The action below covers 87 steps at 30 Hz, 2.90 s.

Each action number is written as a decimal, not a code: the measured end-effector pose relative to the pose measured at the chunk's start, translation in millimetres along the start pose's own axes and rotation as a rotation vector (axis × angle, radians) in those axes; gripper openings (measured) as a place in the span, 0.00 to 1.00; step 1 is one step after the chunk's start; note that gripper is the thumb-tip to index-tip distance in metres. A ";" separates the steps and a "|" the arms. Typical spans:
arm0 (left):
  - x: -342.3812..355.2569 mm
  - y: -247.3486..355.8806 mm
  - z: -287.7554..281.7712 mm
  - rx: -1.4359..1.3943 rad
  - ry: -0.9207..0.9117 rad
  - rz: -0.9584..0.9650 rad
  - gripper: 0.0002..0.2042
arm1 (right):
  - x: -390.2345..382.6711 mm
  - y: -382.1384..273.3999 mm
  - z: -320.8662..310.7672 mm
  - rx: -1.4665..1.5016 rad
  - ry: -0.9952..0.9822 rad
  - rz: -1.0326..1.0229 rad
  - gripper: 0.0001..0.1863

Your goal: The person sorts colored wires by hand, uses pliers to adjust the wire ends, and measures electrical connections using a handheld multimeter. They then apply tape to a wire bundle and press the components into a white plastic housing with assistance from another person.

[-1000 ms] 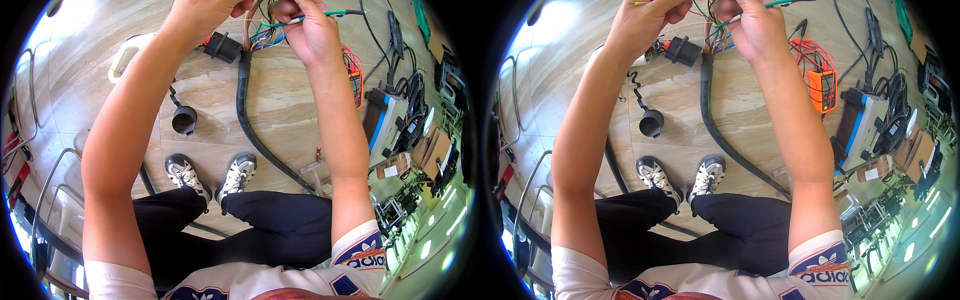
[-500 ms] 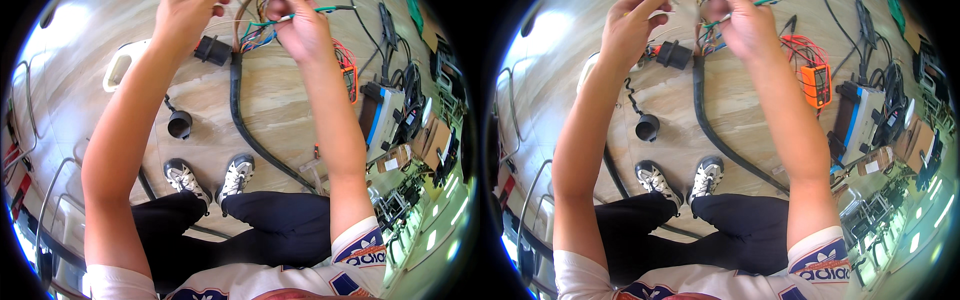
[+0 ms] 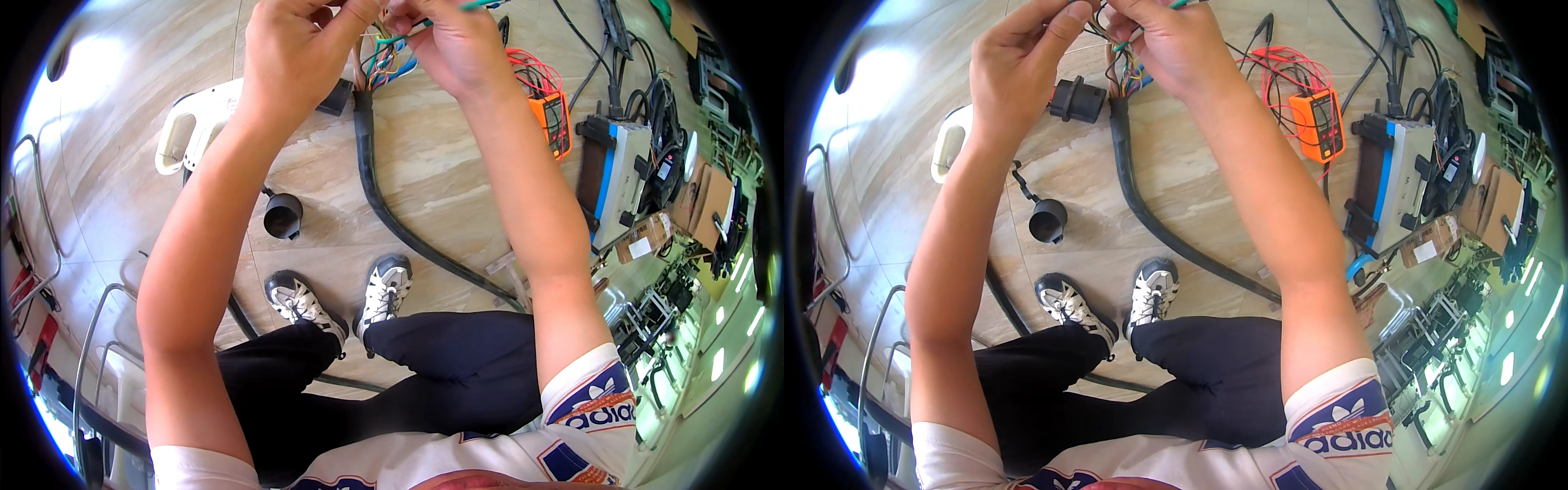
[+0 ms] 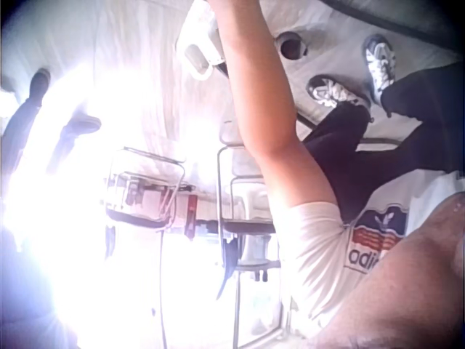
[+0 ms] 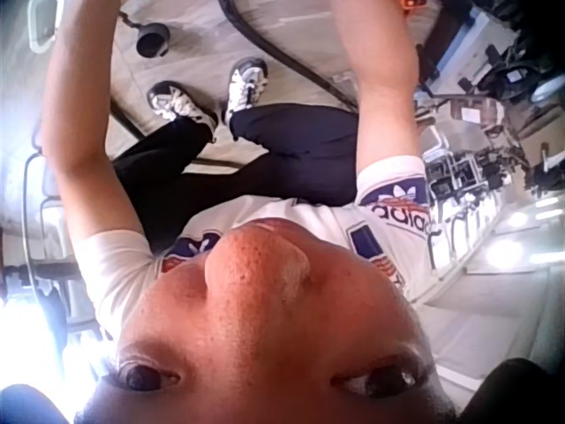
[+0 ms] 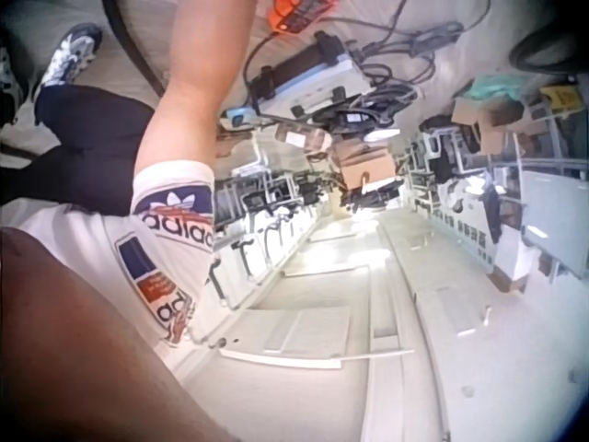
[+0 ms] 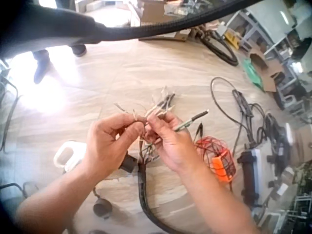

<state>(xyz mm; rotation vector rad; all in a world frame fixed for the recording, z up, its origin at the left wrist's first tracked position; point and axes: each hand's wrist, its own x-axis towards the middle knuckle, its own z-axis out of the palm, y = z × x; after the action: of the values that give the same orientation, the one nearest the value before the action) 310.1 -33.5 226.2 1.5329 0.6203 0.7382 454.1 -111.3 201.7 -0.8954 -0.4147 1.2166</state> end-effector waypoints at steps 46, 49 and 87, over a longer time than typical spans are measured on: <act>12.7 -27.5 -24.1 -0.398 -0.253 -0.411 0.11 | -45.3 -16.6 -74.5 0.091 0.500 0.196 0.12; 9.3 -24.6 -16.6 -0.364 -0.306 -0.443 0.12 | -78.3 -5.3 -101.0 0.184 0.400 0.307 0.14; -10.3 7.7 19.9 -0.014 -0.641 -0.393 0.13 | -102.0 -44.6 -21.2 -0.594 0.091 0.037 0.10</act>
<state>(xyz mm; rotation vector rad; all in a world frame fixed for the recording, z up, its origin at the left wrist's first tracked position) 318.3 -54.9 232.3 1.4653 0.4038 -0.0587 463.3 -217.0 241.6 -1.4646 -0.7068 1.0937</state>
